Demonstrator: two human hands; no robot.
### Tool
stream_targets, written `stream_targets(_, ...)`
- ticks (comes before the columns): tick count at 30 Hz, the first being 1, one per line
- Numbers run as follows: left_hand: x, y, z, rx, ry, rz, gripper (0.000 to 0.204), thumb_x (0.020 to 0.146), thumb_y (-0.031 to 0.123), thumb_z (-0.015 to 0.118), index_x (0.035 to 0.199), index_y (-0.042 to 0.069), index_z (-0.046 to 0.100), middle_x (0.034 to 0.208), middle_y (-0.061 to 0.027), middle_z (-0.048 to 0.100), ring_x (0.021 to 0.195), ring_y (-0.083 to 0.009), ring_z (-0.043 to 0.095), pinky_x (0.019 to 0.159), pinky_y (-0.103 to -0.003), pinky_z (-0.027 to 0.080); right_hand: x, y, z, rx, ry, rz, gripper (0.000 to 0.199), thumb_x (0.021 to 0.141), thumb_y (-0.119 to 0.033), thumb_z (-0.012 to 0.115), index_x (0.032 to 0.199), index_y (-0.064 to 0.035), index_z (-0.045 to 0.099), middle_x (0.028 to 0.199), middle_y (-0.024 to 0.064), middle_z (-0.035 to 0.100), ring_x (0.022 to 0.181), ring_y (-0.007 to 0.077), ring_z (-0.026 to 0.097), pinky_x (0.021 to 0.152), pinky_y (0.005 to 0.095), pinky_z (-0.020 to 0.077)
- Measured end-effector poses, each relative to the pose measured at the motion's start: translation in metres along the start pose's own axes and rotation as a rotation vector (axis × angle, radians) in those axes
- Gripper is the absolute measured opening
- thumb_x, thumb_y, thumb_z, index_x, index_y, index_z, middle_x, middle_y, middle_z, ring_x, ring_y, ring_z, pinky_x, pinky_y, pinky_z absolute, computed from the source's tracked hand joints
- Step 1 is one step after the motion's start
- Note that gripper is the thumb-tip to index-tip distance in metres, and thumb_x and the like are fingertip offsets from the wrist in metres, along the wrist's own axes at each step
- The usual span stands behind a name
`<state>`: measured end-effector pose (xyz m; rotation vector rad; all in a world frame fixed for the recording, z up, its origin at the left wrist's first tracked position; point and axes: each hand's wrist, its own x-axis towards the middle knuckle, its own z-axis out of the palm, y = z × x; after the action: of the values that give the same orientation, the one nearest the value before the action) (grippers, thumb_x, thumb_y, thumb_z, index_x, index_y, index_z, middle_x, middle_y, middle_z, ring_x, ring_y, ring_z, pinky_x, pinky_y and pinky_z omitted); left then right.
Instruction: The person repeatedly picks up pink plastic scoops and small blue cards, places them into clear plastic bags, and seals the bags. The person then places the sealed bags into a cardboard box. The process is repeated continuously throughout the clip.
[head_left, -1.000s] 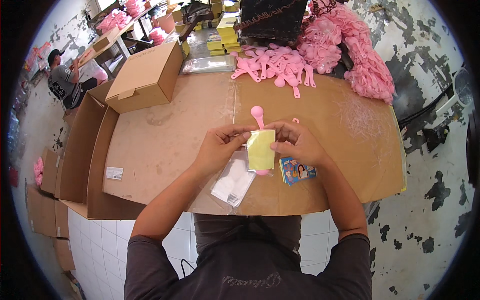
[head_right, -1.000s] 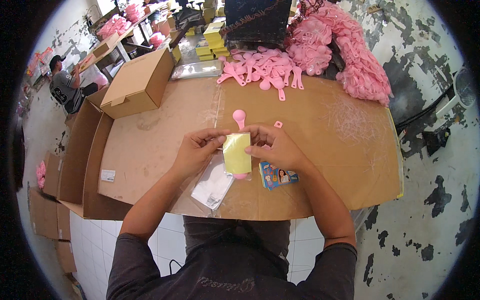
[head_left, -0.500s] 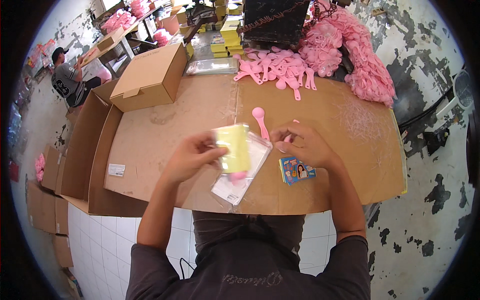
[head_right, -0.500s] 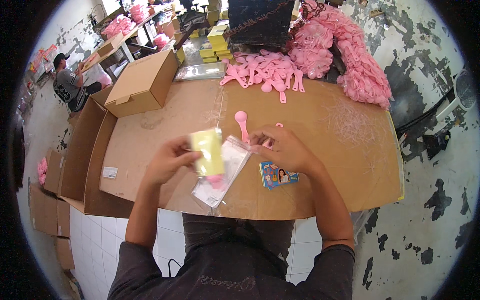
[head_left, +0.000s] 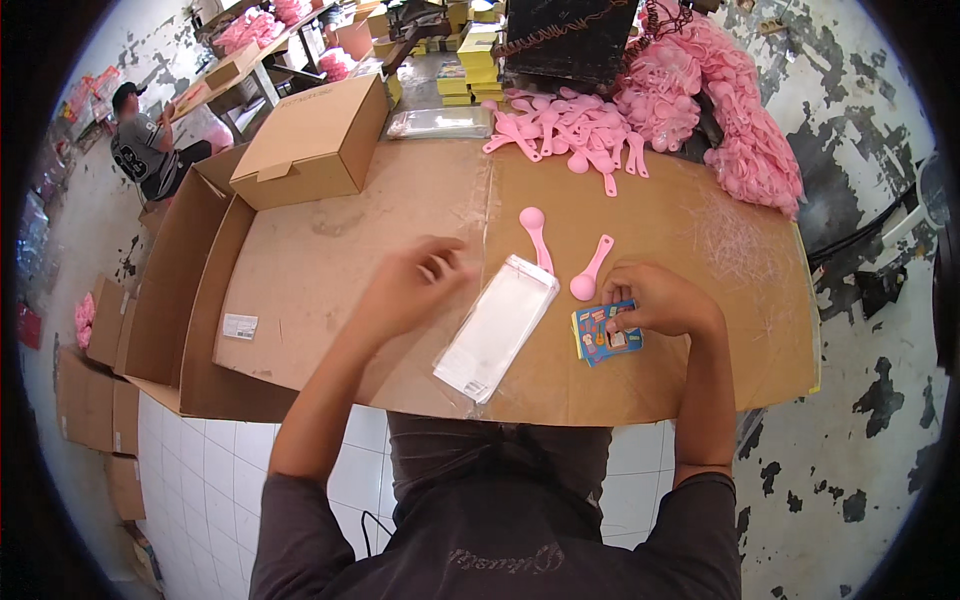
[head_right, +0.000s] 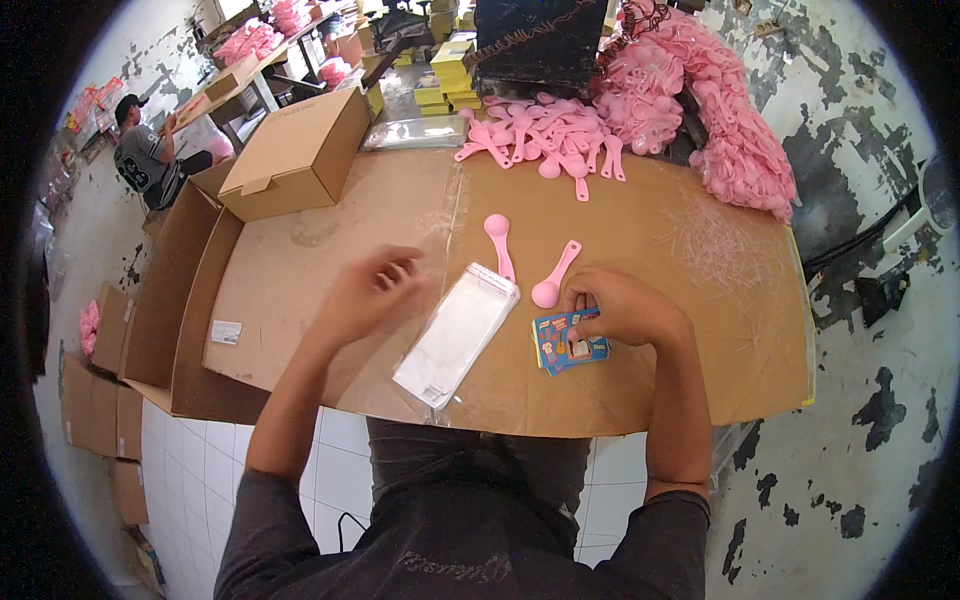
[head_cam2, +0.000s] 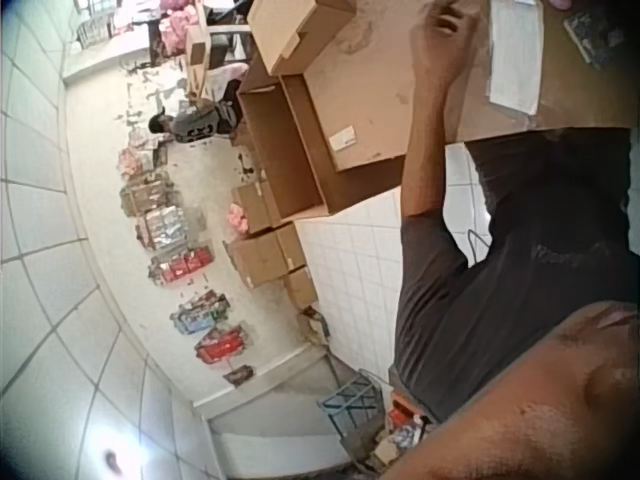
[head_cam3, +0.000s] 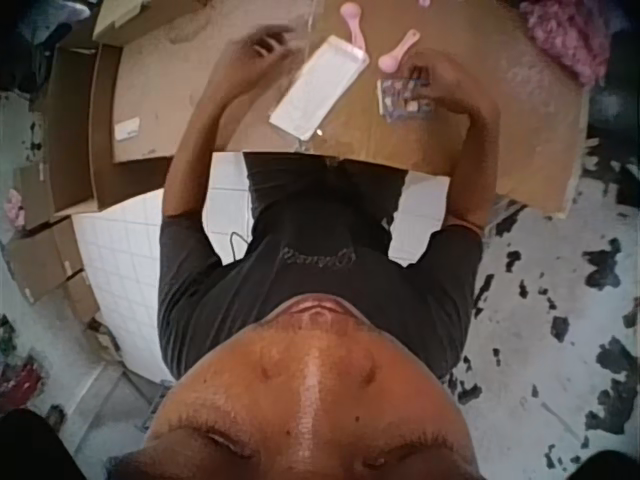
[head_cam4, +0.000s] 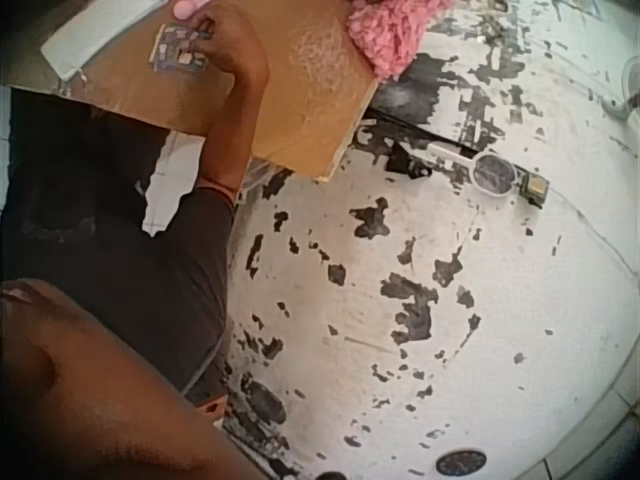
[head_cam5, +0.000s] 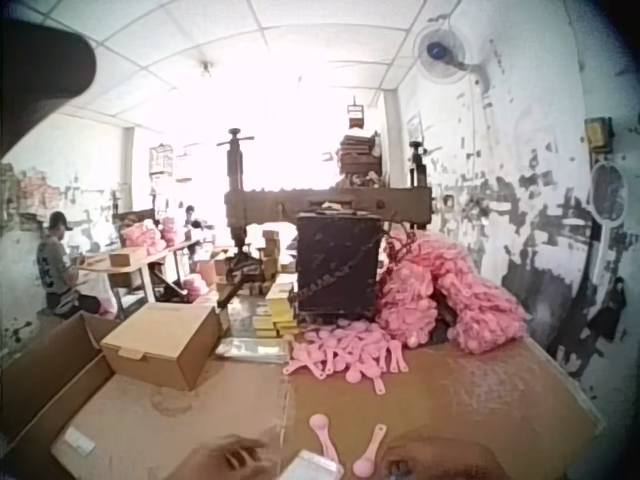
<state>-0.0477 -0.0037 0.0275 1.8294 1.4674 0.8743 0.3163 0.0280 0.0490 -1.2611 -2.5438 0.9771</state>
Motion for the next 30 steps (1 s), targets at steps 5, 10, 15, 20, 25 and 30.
stream_targets(5, 0.028, -0.002, 0.033, 0.300, -0.103, 0.144, 0.023, 0.088, 0.019, 0.082, 0.096, -0.001, 0.075, 0.090, -0.0092, 0.073, 0.073, -0.0137, 0.066, 0.066, -0.032, 0.053, 0.003, 0.004, -0.004, 0.111, -0.023, -0.001, 0.026, 0.076, -0.009, 0.087, 0.097, -0.0008, 0.073, 0.090, 0.0089, 0.069, 0.087, 0.0220, 0.065, 0.077, 0.0359, 0.0523)
stream_targets(10, 0.027, -0.002, 0.032, 0.050, -0.143, -0.028, 0.021, 0.091, 0.017, 0.078, 0.099, -0.002, 0.075, 0.078, -0.0092, 0.072, 0.067, -0.0153, 0.065, 0.063, -0.032, 0.052, 0.002, 0.007, -0.004, 0.126, 0.068, -0.104, 0.018, 0.083, -0.008, 0.079, 0.097, -0.0001, 0.071, 0.095, 0.0104, 0.072, 0.087, 0.0210, 0.067, 0.079, 0.0346, 0.0537)
stream_targets(15, 0.019, 0.005, 0.030, -0.058, -0.122, -0.052, 0.018, 0.094, 0.016, 0.077, 0.099, -0.002, 0.076, 0.071, -0.0042, 0.069, 0.062, -0.0075, 0.060, 0.058, -0.027, 0.048, 0.027, -0.021, 0.035, 0.236, 0.190, -0.304, 0.017, 0.088, -0.011, 0.075, 0.102, -0.0016, 0.072, 0.102, 0.0111, 0.072, 0.099, 0.0252, 0.066, 0.090, 0.0381, 0.0518)
stream_targets(20, 0.019, -0.012, 0.035, -0.257, -0.009, -0.058, 0.016, 0.100, 0.009, 0.069, 0.112, -0.001, 0.071, 0.086, -0.0061, 0.074, 0.069, -0.0096, 0.066, 0.060, -0.026, 0.051, 0.043, -0.017, 0.058, 0.014, 0.244, -0.389, 0.021, 0.091, -0.013, 0.073, 0.109, -0.0035, 0.072, 0.109, 0.0110, 0.072, 0.111, 0.0294, 0.062, 0.101, 0.0410, 0.0471)
stream_targets(25, 0.023, -0.015, 0.027, -0.828, -0.140, -0.003, 0.025, 0.102, 0.007, 0.067, 0.124, -0.004, 0.065, 0.096, -0.0101, 0.077, 0.083, -0.0145, 0.074, 0.074, -0.027, 0.059, 0.039, -0.016, 0.055, 0.337, 0.355, -0.169, 0.022, 0.095, -0.008, 0.071, 0.116, -0.0026, 0.068, 0.109, 0.0100, 0.072, 0.103, 0.0216, 0.069, 0.090, 0.0361, 0.0546)
stream_targets(30, 0.017, -0.005, 0.034, -0.799, -0.263, -0.046, 0.034, 0.099, 0.003, 0.071, 0.132, -0.004, 0.063, 0.101, -0.0139, 0.078, 0.088, -0.0176, 0.076, 0.083, -0.030, 0.062, 0.043, -0.012, 0.053, 0.790, 0.551, -0.152, 0.033, 0.097, -0.002, 0.069, 0.129, -0.0017, 0.061, 0.105, 0.0085, 0.071, 0.103, 0.0156, 0.069, 0.086, 0.0322, 0.0563)
